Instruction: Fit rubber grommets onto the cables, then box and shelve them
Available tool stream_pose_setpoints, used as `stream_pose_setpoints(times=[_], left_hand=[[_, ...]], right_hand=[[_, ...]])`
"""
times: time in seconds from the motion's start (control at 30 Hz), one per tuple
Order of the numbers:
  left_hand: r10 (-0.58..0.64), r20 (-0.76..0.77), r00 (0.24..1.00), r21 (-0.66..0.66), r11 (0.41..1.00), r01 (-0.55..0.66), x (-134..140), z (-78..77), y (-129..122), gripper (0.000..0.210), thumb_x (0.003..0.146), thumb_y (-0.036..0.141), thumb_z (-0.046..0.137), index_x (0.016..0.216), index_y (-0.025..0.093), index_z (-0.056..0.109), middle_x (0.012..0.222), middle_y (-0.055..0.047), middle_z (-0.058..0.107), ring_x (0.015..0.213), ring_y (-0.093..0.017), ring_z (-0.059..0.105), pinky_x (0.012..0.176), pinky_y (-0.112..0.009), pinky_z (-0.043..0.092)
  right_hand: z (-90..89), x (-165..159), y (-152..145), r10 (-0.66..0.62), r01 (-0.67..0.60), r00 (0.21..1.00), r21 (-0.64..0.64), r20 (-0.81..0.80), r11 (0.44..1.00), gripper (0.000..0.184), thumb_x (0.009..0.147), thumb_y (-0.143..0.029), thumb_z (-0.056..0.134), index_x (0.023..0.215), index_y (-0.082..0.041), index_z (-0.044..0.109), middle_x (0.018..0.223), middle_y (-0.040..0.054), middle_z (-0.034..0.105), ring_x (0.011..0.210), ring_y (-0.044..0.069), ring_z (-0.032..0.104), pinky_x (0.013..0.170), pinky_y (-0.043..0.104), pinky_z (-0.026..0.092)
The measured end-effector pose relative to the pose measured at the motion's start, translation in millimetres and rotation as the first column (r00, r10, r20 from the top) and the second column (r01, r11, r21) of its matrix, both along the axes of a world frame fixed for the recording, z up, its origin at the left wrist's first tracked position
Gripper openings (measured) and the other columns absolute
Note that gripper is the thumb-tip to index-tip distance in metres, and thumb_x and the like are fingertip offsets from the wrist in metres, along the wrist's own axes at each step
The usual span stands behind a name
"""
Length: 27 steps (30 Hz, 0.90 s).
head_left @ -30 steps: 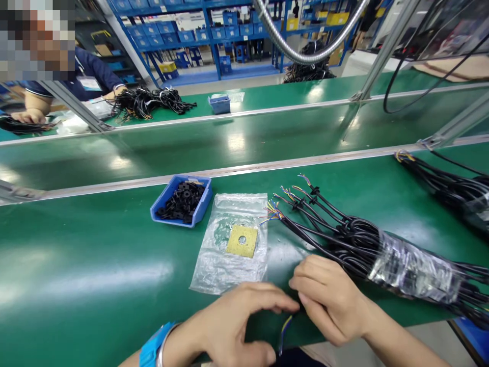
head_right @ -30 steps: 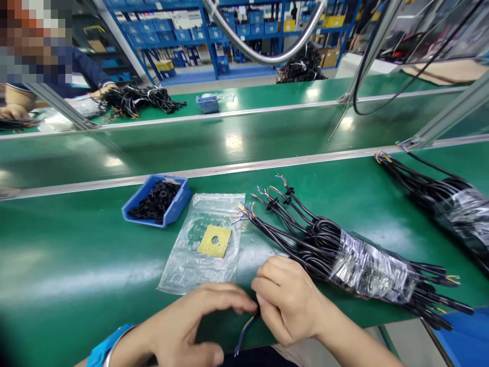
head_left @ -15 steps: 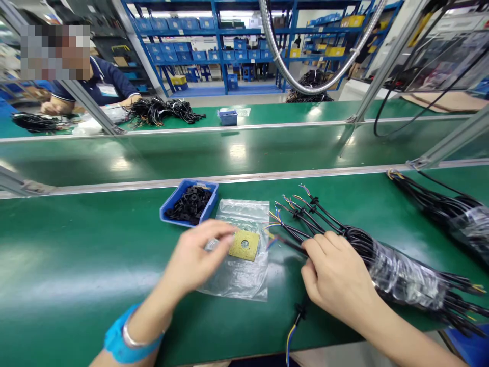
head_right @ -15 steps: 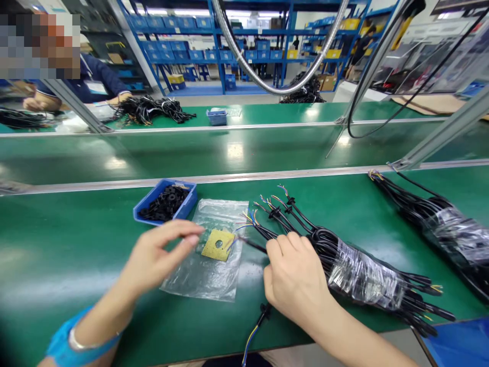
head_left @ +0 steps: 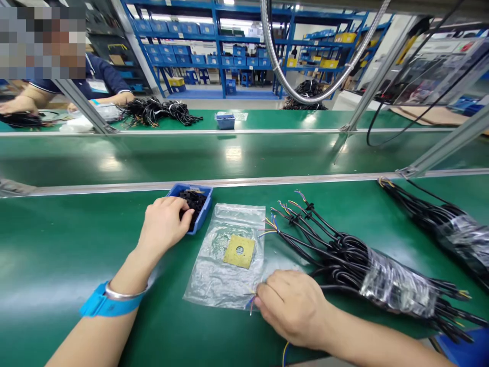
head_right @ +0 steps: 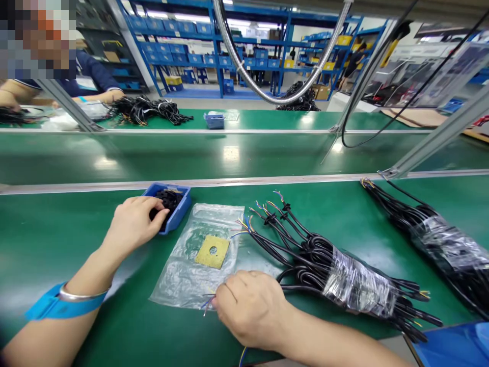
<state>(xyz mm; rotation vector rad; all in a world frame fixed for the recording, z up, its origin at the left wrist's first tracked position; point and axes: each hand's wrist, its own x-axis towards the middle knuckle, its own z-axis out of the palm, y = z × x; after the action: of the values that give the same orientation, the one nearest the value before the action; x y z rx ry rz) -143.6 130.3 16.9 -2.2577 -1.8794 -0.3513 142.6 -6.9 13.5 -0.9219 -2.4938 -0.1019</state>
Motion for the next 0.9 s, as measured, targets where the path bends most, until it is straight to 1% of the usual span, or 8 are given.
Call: stream_pose_setpoints(times=[0.2, 0.33, 0.4, 0.53, 0.63, 0.7, 0.8, 0.9], left_hand=[[0.141, 0.455, 0.879, 0.06, 0.98, -0.188, 9.6, 15.1, -17.0, 0.019, 0.088, 0.035, 0.046, 0.091, 0.019, 0.057, 0.093, -0.01, 0.07, 0.087, -0.029, 0.065, 0.078, -0.044, 0.05], [0.109, 0.952, 0.286, -0.153, 0.979, 0.136, 40.9, 19.5, -47.9, 0.023, 0.082, 0.039, 0.061, 0.086, 0.018, 0.054, 0.084, -0.005, 0.07, 0.07, -0.018, 0.069, 0.068, -0.033, 0.057], [0.328, 0.945, 0.014, -0.3, 0.846, 0.441, 58.6, 18.2, -62.4, 0.033, 0.075, 0.041, 0.07, 0.091, 0.015, 0.056, 0.082, -0.005, 0.07, 0.069, -0.017, 0.07, 0.065, -0.029, 0.059], [0.602, 0.787, -0.135, -0.393, 0.658, 0.642, 77.0, 12.3, -75.2, 0.042, 0.067, 0.038, 0.08, 0.094, 0.013, 0.061, 0.075, -0.002, 0.068, 0.074, -0.015, 0.07, 0.069, -0.022, 0.058], [0.598, 0.794, -0.108, -0.404, 0.653, 0.64, 77.0, 3.6, -74.4, 0.033, 0.069, 0.032, 0.078, 0.091, 0.014, 0.06, 0.079, -0.001, 0.068, 0.079, -0.014, 0.07, 0.074, -0.024, 0.057], [0.447, 0.894, 0.038, -0.384, 0.72, 0.579, 76.8, -5.8, -73.4, 0.021, 0.076, 0.027, 0.072, 0.088, 0.015, 0.061, 0.081, -0.002, 0.068, 0.078, -0.014, 0.069, 0.073, -0.026, 0.057], [-0.142, 0.875, 0.462, -0.119, 0.863, 0.492, 80.9, -21.5, -74.0, 0.008, 0.083, 0.017, 0.06, 0.087, 0.016, 0.067, 0.084, -0.005, 0.069, 0.079, -0.015, 0.065, 0.073, -0.029, 0.053], [-0.566, 0.441, 0.697, 0.121, 0.807, 0.579, 87.9, -29.5, -76.2, 0.015, 0.084, 0.013, 0.056, 0.09, 0.017, 0.069, 0.085, -0.006, 0.068, 0.079, -0.017, 0.06, 0.071, -0.031, 0.049]], right_hand=[[-3.4, -5.4, -0.9, -0.025, 0.017, 0.994, -0.071, -0.11, 0.997, 0.031, 0.091, -0.021, 0.043, 0.061, -0.019, 0.051, 0.055, -0.0008, 0.046, 0.051, 0.013, 0.037, 0.051, 0.033, 0.024], [-9.3, -5.5, 0.5, -0.057, 0.048, 0.992, -0.082, -0.117, 0.996, 0.025, 0.092, -0.021, 0.045, 0.07, -0.017, 0.058, 0.058, 0.0001, 0.049, 0.054, 0.014, 0.04, 0.053, 0.032, 0.026], [-11.1, -4.5, 1.4, -0.053, 0.045, 0.992, -0.069, -0.113, 0.997, 0.021, 0.092, -0.022, 0.045, 0.08, -0.016, 0.061, 0.061, 0.0007, 0.051, 0.057, 0.015, 0.041, 0.054, 0.031, 0.027], [-13.4, -1.5, 2.3, -0.022, 0.014, 0.987, -0.053, -0.156, 0.998, 0.018, 0.091, -0.018, 0.044, 0.086, -0.015, 0.062, 0.063, 0.0014, 0.05, 0.058, 0.016, 0.039, 0.054, 0.031, 0.027], [-15.0, 0.6, 2.5, 0.003, -0.015, 0.984, -0.069, -0.181, 0.998, 0.018, 0.088, -0.014, 0.044, 0.087, -0.014, 0.062, 0.064, 0.0023, 0.05, 0.06, 0.017, 0.039, 0.055, 0.031, 0.027], [-15.8, 1.9, 2.2, 0.018, -0.034, 0.982, -0.08, -0.187, 0.996, 0.016, 0.087, -0.014, 0.045, 0.088, -0.014, 0.062, 0.065, 0.0026, 0.052, 0.061, 0.017, 0.04, 0.056, 0.031, 0.029], [-16.1, 3.9, 0.7, 0.032, -0.052, 0.981, -0.099, -0.193, 0.994, 0.016, 0.086, -0.014, 0.048, 0.094, -0.013, 0.061, 0.067, 0.0032, 0.053, 0.063, 0.017, 0.041, 0.058, 0.031, 0.031], [-15.7, 5.6, -0.7, 0.031, -0.054, 0.978, -0.102, -0.207, 0.993, 0.017, 0.086, -0.015, 0.049, 0.098, -0.012, 0.061, 0.069, 0.0038, 0.054, 0.064, 0.017, 0.042, 0.059, 0.031, 0.033]])
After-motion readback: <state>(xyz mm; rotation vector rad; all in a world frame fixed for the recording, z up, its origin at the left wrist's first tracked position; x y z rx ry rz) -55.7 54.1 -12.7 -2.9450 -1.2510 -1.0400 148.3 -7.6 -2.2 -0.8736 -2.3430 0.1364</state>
